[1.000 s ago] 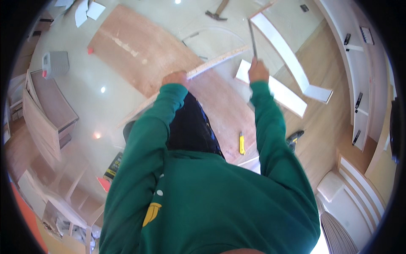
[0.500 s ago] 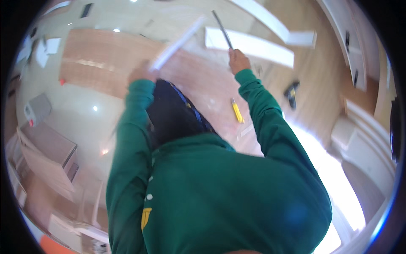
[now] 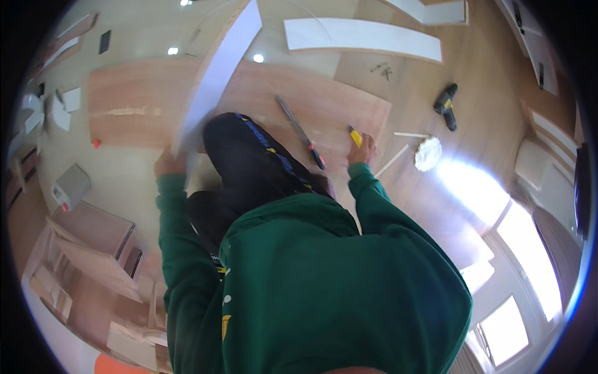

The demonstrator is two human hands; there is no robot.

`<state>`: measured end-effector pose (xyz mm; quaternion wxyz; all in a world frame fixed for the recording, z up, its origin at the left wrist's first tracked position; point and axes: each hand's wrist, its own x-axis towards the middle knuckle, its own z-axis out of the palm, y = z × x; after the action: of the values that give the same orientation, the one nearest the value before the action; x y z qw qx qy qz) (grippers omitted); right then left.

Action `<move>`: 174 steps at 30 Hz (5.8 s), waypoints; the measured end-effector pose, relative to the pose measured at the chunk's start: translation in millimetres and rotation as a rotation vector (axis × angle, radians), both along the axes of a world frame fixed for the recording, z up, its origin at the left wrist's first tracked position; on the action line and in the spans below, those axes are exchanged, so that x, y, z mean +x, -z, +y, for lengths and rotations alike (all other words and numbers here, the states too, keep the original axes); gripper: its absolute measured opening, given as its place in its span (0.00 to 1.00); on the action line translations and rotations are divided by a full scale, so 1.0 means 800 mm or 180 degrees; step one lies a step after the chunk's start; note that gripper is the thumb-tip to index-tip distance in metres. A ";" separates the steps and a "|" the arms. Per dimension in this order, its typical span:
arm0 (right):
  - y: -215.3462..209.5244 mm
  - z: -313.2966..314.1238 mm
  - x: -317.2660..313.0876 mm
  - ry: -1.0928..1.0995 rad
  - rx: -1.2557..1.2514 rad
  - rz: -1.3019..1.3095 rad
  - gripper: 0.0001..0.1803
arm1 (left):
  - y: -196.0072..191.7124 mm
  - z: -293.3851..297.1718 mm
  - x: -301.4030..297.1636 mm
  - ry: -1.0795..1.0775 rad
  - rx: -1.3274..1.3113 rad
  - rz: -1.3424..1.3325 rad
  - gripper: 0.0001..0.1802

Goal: The person kneels on the floor and uses a metal file to smooth the edges of a white wooden furniture panel. They then use a utility knife to trim the edge banding and a sanding block to smooth the surface of the panel.

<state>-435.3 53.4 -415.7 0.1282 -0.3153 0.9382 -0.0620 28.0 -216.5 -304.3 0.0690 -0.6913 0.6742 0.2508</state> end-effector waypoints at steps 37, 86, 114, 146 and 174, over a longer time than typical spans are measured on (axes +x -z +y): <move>-0.121 -0.718 0.205 -0.0746 -0.3136 -0.1417 0.17 | -0.039 0.048 -0.011 -0.0430 0.0141 0.1857 0.39; -0.118 -0.781 0.240 -0.1477 -0.2951 -0.0924 0.10 | -0.037 0.055 -0.015 -0.0720 -0.0031 0.1536 0.39; -0.123 -0.690 0.351 -0.2556 -0.2865 -0.0782 0.09 | -0.016 0.039 0.037 -0.1156 0.0436 0.2464 0.43; -0.141 -0.261 0.483 -0.4208 -0.2447 -0.1239 0.04 | 0.054 0.051 0.067 -0.3626 0.1685 0.5395 0.28; -0.290 -0.274 0.432 -0.3617 -0.1978 -0.1633 0.05 | 0.085 0.123 0.040 -0.1814 0.0248 0.5506 0.31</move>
<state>-90.0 -165.4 -183.7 0.2622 -0.7549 0.5067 -0.3235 59.7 -117.8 -372.7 -0.5020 -0.3996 0.2855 0.7119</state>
